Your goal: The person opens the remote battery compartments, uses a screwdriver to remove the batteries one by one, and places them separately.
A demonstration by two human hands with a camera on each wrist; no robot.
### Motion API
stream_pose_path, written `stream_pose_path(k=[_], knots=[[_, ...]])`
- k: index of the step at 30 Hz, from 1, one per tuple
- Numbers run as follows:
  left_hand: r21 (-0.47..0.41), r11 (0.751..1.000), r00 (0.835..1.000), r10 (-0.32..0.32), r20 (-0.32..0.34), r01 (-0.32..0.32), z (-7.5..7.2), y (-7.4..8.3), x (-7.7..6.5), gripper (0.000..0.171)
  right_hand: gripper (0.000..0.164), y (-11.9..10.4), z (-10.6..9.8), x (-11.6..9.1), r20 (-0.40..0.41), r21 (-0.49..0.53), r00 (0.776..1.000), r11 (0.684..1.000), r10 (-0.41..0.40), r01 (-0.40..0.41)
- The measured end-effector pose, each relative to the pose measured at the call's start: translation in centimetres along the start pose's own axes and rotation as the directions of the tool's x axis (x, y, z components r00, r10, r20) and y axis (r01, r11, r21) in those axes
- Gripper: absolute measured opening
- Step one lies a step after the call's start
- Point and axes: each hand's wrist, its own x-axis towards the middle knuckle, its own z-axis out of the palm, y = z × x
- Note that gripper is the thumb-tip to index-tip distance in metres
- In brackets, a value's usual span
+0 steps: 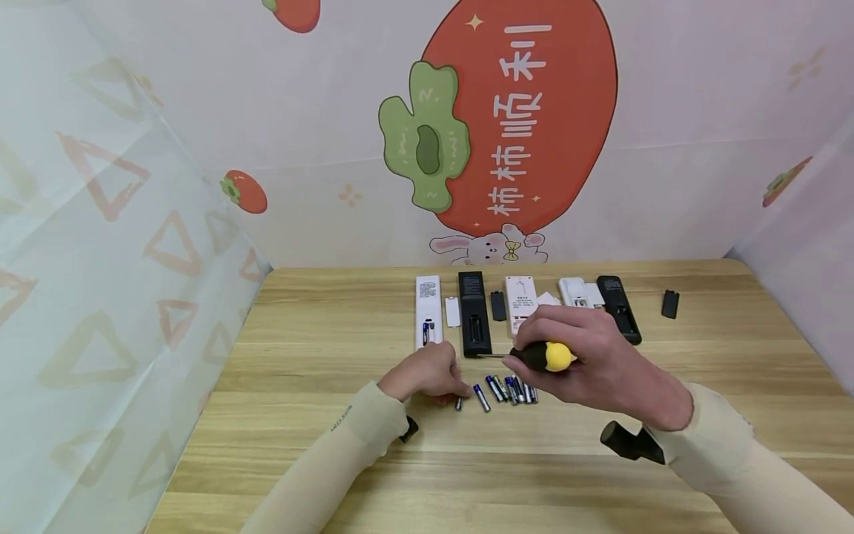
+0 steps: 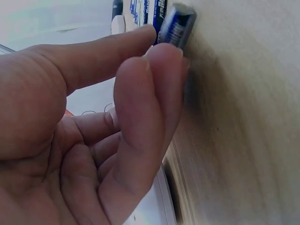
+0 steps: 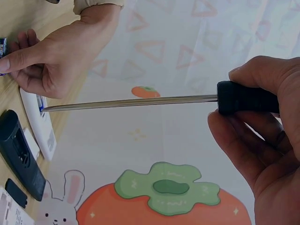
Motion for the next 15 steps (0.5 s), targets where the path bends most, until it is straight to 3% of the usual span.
stream_pose_path(k=[8,12,15], knots=[[-0.047,0.999,1.000,0.003,-0.016,-0.004,-1.0,-0.2,-0.4,0.034,0.026,0.0,0.1,0.1,-0.006,-0.001,1.000,1.000,0.002,-0.002],[-0.054,0.998,0.988,0.026,-0.150,-0.034,-2.5,-0.9,-0.6,0.025,0.025,0.0,0.1,0.1,-0.003,0.004,1.000,1.000,0.013,-0.013],[0.022,0.999,0.952,0.048,-0.302,-0.044,-3.5,-1.6,-0.6,0.021,0.025,-0.1,0.1,0.1,0.013,0.012,0.999,0.999,0.039,-0.039]])
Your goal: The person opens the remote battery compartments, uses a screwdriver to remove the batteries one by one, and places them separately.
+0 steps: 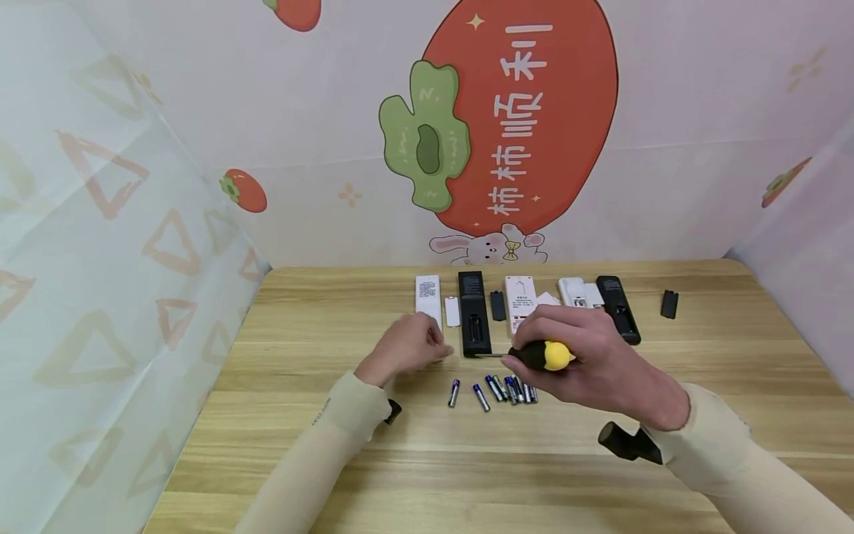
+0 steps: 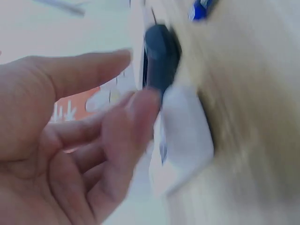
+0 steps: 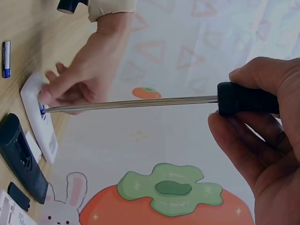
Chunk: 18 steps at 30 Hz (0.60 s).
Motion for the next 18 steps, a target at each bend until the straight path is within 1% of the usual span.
stream_pose_path(k=[1,3,4,6,8,11,14,18], knots=[[0.022,1.000,0.999,0.005,-0.044,-0.004,-0.2,-0.3,0.1,0.020,0.025,0.0,0.0,0.0,0.009,0.000,1.000,1.000,0.010,-0.010],[0.071,0.997,0.994,0.019,-0.111,-0.011,-0.6,-0.8,0.3,0.023,0.025,0.0,0.0,-0.1,0.022,0.004,0.999,1.000,0.026,-0.026],[0.100,0.995,0.991,0.029,-0.133,-0.016,-0.7,-1.1,0.4,0.025,0.026,-0.1,0.1,-0.1,0.028,0.004,0.999,0.999,0.033,-0.033],[0.136,0.990,0.988,0.043,-0.151,-0.022,-1.0,-1.7,0.5,0.032,0.026,0.0,0.1,-0.2,0.025,-0.002,0.999,1.000,0.027,-0.027],[0.178,0.983,0.988,0.059,-0.144,-0.033,-1.1,-2.2,0.6,0.042,0.025,0.0,0.2,-0.2,0.015,-0.004,1.000,1.000,0.015,-0.015],[0.225,0.973,0.991,0.081,-0.106,-0.055,-1.2,-3.0,0.7,0.058,0.025,0.1,0.3,-0.1,0.003,0.000,1.000,1.000,0.004,-0.004],[0.233,0.970,0.994,0.090,-0.057,-0.074,-1.3,-3.8,0.8,0.071,0.024,0.2,0.4,-0.1,-0.006,0.009,1.000,1.000,-0.009,0.009],[0.215,0.973,0.996,0.084,-0.009,-0.080,-1.3,-4.6,1.0,0.080,0.024,0.2,0.6,0.0,-0.006,0.015,1.000,1.000,0.010,-0.010]])
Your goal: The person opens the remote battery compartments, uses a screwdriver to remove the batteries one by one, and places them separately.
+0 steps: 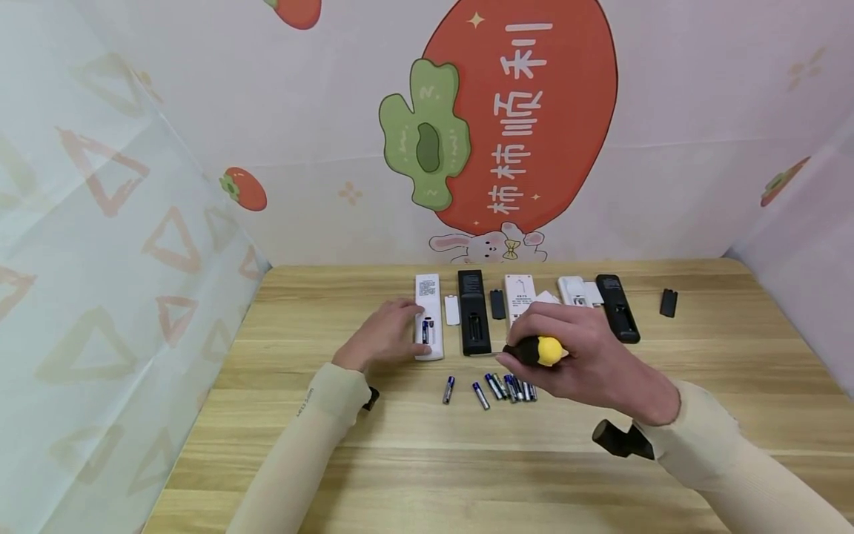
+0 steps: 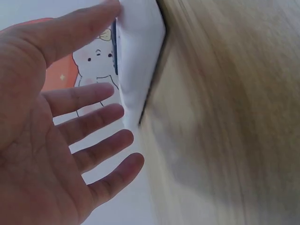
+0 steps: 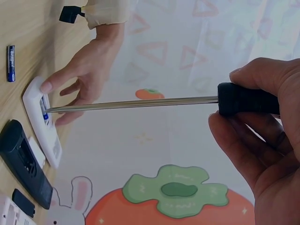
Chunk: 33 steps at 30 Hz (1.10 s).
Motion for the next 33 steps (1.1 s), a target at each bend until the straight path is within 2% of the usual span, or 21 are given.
stream_pose_path(k=[8,15,19,22,24,29,33], knots=[[-0.011,1.000,0.999,-0.001,0.042,0.002,0.2,-0.6,0.0,0.082,0.029,0.5,0.4,0.2,0.011,-0.006,0.997,0.997,0.081,-0.081],[0.000,1.000,0.998,0.016,0.059,-0.016,0.3,-0.8,-0.1,0.085,0.035,1.7,1.2,0.9,0.021,0.042,0.985,0.984,0.172,-0.173],[-0.022,0.999,0.998,0.024,0.053,-0.022,0.4,-1.0,0.0,0.086,0.022,2.8,2.1,1.2,0.011,0.086,0.984,0.980,0.180,-0.180],[-0.036,0.999,0.998,0.036,0.046,-0.034,0.5,-1.2,0.0,0.086,0.029,3.8,3.0,1.5,0.005,0.102,0.982,0.977,0.189,-0.189],[-0.041,0.998,0.998,0.044,0.044,-0.042,0.5,-1.3,0.0,0.087,0.033,4.4,3.6,1.7,-0.005,0.074,0.980,0.977,0.199,-0.198],[-0.056,0.997,0.998,0.057,0.041,-0.054,0.5,-1.4,0.0,0.086,0.028,5.3,4.7,2.3,-0.007,0.045,0.973,0.972,0.231,-0.230],[-0.048,0.997,0.998,0.058,0.035,-0.057,0.5,-1.4,-0.1,0.085,0.025,6.0,5.6,2.9,0.003,0.068,0.970,0.968,0.242,-0.241]])
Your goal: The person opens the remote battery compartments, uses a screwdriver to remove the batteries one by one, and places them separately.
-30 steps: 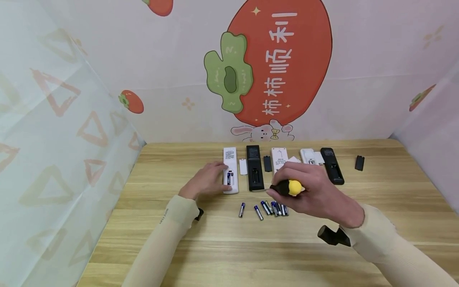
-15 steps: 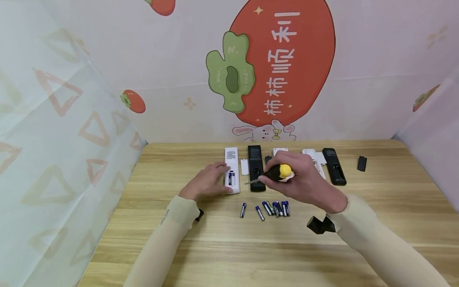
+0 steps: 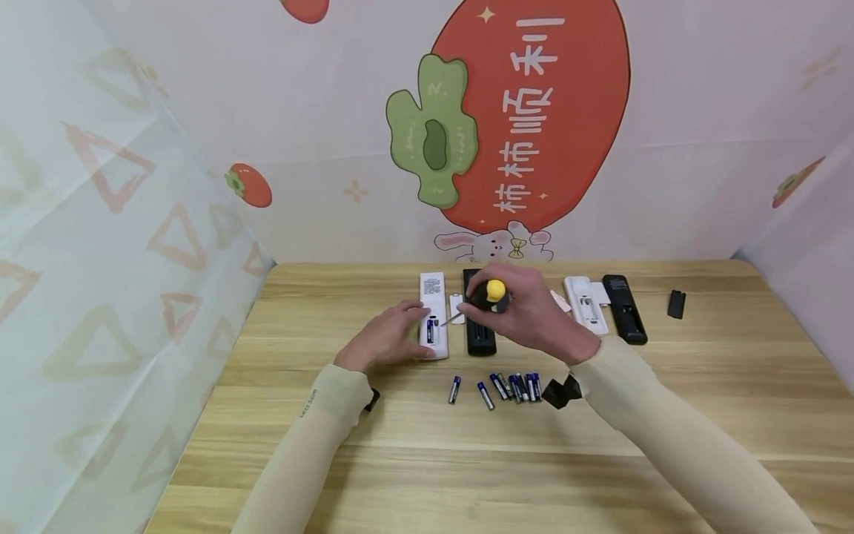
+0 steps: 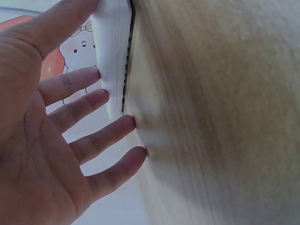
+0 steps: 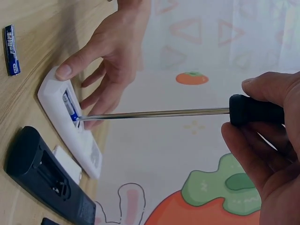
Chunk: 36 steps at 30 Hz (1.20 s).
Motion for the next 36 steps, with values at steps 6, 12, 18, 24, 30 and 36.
stream_pose_path(k=[6,12,18,24,30,36], knots=[[-0.016,1.000,1.000,-0.014,0.012,0.014,-0.1,0.2,0.0,0.084,0.023,0.8,1.0,1.0,0.012,0.015,1.000,1.000,0.000,0.000],[-0.031,0.999,0.999,-0.036,0.014,0.037,0.1,0.3,0.0,0.085,0.024,1.2,1.6,1.5,0.022,0.019,1.000,1.000,0.022,-0.022],[-0.020,0.999,0.999,-0.034,0.010,0.034,0.2,0.2,0.1,0.084,0.023,1.5,1.9,1.7,0.024,0.050,1.000,0.999,0.019,-0.020],[-0.014,1.000,1.000,-0.018,0.001,0.018,0.3,-0.1,0.2,0.084,0.023,1.8,2.1,1.8,0.027,0.055,1.000,0.998,-0.006,0.004],[-0.019,0.999,1.000,-0.029,0.001,0.029,0.3,0.0,0.2,0.084,0.024,1.9,2.3,1.8,0.056,0.058,0.997,0.997,-0.051,0.048],[-0.023,0.999,0.999,-0.036,0.007,0.036,0.2,0.2,0.1,0.084,0.025,1.8,2.3,1.8,0.086,0.058,0.995,0.997,-0.051,0.046]])
